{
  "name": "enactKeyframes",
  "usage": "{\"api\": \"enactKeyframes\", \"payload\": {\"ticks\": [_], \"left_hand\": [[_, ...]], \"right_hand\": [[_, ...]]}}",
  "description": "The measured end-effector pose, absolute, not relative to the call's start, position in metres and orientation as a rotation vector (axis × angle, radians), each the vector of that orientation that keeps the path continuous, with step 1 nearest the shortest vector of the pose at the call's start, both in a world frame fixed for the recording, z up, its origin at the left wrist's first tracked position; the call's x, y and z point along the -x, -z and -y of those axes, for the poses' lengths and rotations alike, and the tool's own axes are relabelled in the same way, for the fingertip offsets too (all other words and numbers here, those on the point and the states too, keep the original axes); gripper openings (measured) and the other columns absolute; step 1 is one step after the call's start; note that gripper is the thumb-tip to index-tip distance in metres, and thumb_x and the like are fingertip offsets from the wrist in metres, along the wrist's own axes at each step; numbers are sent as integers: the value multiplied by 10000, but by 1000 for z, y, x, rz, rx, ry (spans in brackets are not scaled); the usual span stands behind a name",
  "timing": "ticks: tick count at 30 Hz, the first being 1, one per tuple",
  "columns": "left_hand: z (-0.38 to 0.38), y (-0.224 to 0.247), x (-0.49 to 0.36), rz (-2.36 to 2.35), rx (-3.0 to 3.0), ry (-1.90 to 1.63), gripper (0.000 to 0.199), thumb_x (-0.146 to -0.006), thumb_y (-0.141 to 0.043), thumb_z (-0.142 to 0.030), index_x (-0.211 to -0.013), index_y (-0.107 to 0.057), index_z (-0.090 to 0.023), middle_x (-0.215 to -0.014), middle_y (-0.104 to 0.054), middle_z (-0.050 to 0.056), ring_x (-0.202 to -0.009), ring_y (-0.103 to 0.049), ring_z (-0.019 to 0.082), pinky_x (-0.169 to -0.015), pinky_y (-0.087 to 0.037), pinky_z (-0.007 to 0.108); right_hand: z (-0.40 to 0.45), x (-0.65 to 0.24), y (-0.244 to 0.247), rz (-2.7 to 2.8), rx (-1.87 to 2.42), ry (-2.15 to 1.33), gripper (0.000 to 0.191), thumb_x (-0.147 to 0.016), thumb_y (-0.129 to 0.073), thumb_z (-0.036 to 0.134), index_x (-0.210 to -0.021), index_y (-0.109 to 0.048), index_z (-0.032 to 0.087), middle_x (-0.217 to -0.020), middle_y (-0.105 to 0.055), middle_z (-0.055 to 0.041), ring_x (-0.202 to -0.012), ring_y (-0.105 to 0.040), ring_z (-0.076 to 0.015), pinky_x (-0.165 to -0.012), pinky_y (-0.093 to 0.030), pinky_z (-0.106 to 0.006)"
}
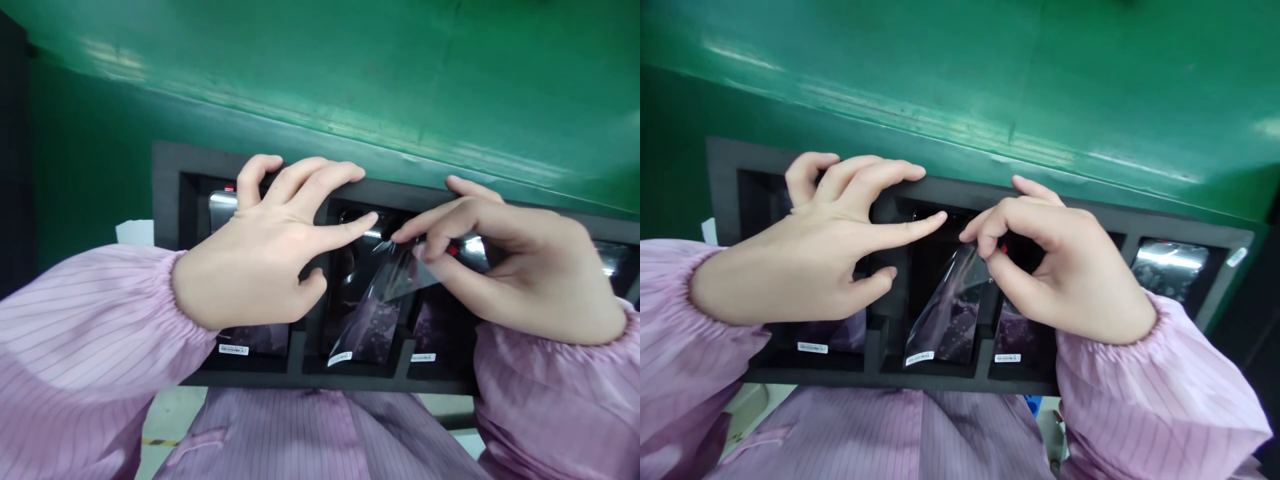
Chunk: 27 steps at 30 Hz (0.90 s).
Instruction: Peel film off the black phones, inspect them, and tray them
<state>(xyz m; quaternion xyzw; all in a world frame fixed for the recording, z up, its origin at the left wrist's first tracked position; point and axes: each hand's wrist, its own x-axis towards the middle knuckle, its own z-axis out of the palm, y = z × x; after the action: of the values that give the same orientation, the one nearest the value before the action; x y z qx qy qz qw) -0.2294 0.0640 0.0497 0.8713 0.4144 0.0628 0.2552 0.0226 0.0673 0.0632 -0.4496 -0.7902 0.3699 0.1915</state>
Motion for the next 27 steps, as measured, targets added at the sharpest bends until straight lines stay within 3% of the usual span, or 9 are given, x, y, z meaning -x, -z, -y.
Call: {"api": "enactKeyframes", "payload": {"ticks": [5, 7, 12, 17, 19, 23, 27], "left_hand": [[-64, -48, 234, -1035, -2389, -200, 593, -781, -719, -446, -1339, -577, -305, -1559, -364, 74, -1466, -282, 456, -1162, -120, 756], [-63, -45, 234, -1052, -2365, -248, 607, -779, -712, -578, -1291, -582, -279, -1513, -407, 82, -1458, -286, 454, -1172, -100, 734], [-60, -33, 230, -1154, -2379, -316, 635, -778, -704, -633, -1228, -523, -223, -1441, -449, 113, -1424, -321, 436, -1176, -105, 684], [-62, -28, 232, -1193, -2424, -270, 871, -751, -661, -671, -1393, -406, -141, -1424, -458, 177, -1387, -343, 488, -1152, -177, 680], [-63, -27, 234, -1187, -2445, -251, 988, -746, -629, -719, -1469, -338, -112, -1465, -413, 205, -1390, -333, 493, -1154, -178, 678], [-64, -27, 234, -1161, -2477, -258, 1009, -786, -591, -734, -1506, -316, -82, -1475, -427, 213, -1383, -356, 471, -1145, -199, 656], [-62, -27, 234, -1183, -2479, -290, 1018, -782, -626, -728, -1556, -251, -184, -1540, -397, 141, -1424, -330, 412, -1186, -153, 596]], "right_hand": [[-64, -12, -71, 2358, 1286, -795, 14, -909, -650, 302, -909, -661, 310, -854, -737, 24, -897, -697, -234, -1144, -408, -498], [-64, -5, -78, 2375, 1351, -797, 90, -899, -657, 312, -987, -676, 313, -861, -732, 31, -989, -688, -253, -1092, -452, -485], [-70, 20, -91, 2254, 1316, -1245, 337, -864, -592, 185, -1179, -599, 307, -1095, -698, 91, -914, -722, -169, -875, -578, -303], [-73, 42, -83, 1932, 1163, -1659, 331, -781, -523, 8, -1020, -569, 233, -1301, -635, 87, -770, -696, -77, -631, -591, -172], [-70, 45, -77, 1698, 1213, -1778, 349, -771, -542, -18, -997, -562, 247, -1241, -675, 83, -761, -716, -93, -624, -611, -187], [-57, 40, -68, 1283, 1304, -1897, 385, -793, -613, -8, -1077, -574, 249, -783, -722, 57, -789, -754, -167, -745, -659, -286], [-46, 27, -71, 1063, 1328, -1907, 401, -810, -635, 0, -1152, -580, 201, -797, -741, 16, -899, -759, -176, -849, -652, -332]]}}
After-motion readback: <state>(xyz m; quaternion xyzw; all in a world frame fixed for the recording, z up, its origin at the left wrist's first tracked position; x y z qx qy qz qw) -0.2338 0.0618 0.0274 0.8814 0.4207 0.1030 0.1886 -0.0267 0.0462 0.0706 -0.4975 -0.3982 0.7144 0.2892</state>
